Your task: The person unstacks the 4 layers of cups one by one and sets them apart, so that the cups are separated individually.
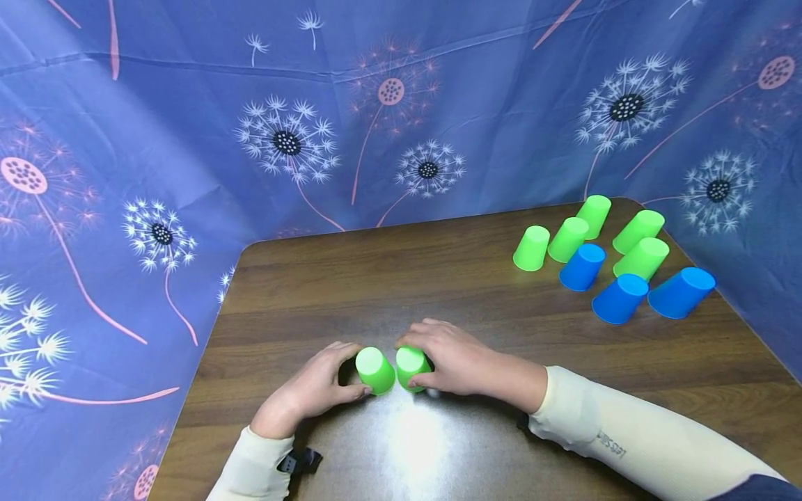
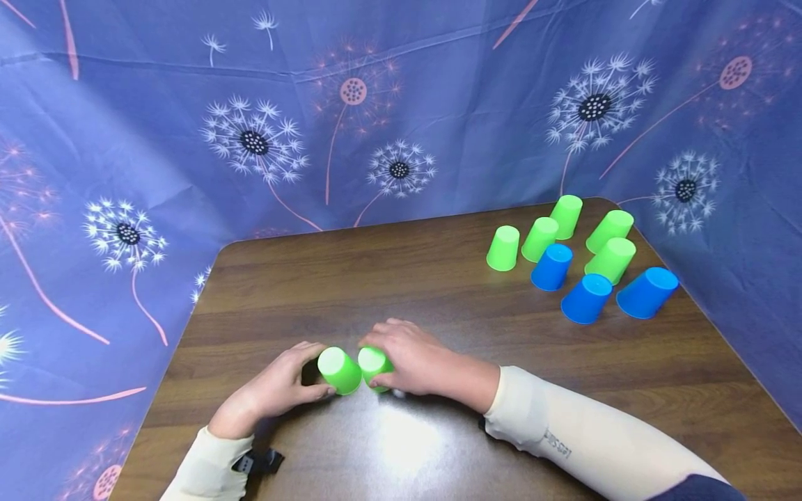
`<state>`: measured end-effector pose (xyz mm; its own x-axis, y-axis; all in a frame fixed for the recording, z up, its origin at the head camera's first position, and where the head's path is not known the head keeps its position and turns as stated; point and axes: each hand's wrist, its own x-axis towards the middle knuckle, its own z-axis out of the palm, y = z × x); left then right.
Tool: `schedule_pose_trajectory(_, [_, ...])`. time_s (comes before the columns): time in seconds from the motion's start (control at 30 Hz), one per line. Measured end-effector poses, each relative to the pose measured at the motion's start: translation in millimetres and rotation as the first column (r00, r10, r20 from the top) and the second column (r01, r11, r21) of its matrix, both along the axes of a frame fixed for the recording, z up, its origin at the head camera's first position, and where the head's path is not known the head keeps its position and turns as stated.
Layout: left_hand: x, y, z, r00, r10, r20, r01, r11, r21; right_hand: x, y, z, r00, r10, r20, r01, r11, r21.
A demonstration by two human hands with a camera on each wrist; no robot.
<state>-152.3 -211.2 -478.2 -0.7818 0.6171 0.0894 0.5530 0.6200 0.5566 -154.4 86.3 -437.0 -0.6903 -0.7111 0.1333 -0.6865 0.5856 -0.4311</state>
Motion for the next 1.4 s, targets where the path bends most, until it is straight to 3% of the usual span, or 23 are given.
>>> schedule_pose_trajectory(0.37, [1.5,1.3,-1.0,1.000,0.004,-0.003,-0.004,1.000,0.004,-1.5,7.2,1.3,1.000,-0.004,0.002,0.004,0.998,-0.055])
schedule_pose_trajectory(0.57, [1.9,1.9,-1.5,1.000,0.001,-0.013,-0.001,1.000,0.011,-5.8,19.1,3.0,0.995,-0.096,0.002,0.096,0.988,-0.120])
schedule_pose_trajectory(0.93, [2.8,2.8,-0.7,1.000,-0.001,-0.018,0.001,1.000,0.010,-22.4,56.6,-0.1,0.968,-0.244,0.057,0.251,0.943,-0.218])
schedule_pose_trajectory(1.4, [1.5,1.1,-2.4,1.000,-0.003,-0.014,0.004,1.000,0.029,-51.2,124.9,-11.3,0.887,-0.440,0.140,0.462,0.850,-0.251])
